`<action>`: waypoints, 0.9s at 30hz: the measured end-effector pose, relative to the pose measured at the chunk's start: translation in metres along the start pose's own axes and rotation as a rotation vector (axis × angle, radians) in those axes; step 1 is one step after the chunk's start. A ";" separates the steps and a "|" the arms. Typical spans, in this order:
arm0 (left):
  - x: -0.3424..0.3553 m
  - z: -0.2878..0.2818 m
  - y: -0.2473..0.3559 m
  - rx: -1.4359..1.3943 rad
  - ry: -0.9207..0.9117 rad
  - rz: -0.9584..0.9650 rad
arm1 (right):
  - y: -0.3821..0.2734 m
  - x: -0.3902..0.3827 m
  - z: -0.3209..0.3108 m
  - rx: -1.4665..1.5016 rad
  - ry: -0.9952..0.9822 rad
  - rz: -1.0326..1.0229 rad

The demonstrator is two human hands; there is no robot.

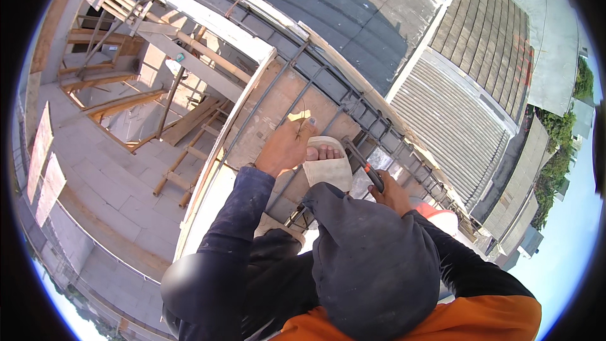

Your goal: The person stands on a wooden board at a construction site and uses pliers to twist and cut thin wire to secure a steel rebar cage into place.

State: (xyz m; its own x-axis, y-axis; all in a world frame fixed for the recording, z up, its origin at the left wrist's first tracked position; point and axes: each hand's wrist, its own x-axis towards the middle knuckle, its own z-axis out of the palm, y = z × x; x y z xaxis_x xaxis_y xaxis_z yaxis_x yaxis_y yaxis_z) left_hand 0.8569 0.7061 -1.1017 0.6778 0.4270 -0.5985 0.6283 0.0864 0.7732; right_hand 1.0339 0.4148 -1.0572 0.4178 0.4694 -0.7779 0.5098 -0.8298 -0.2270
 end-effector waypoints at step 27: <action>0.022 0.018 0.044 0.202 -0.014 0.299 | -0.144 0.112 -0.040 1.503 0.227 -0.109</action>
State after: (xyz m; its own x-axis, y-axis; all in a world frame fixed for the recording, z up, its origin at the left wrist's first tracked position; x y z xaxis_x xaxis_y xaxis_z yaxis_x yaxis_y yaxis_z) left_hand 0.9060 0.7035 -1.0847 0.8475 0.3939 -0.3557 0.4629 -0.2209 0.8585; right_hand 1.0374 0.5991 -1.0881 0.6046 0.4656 -0.6463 -0.6098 -0.2515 -0.7516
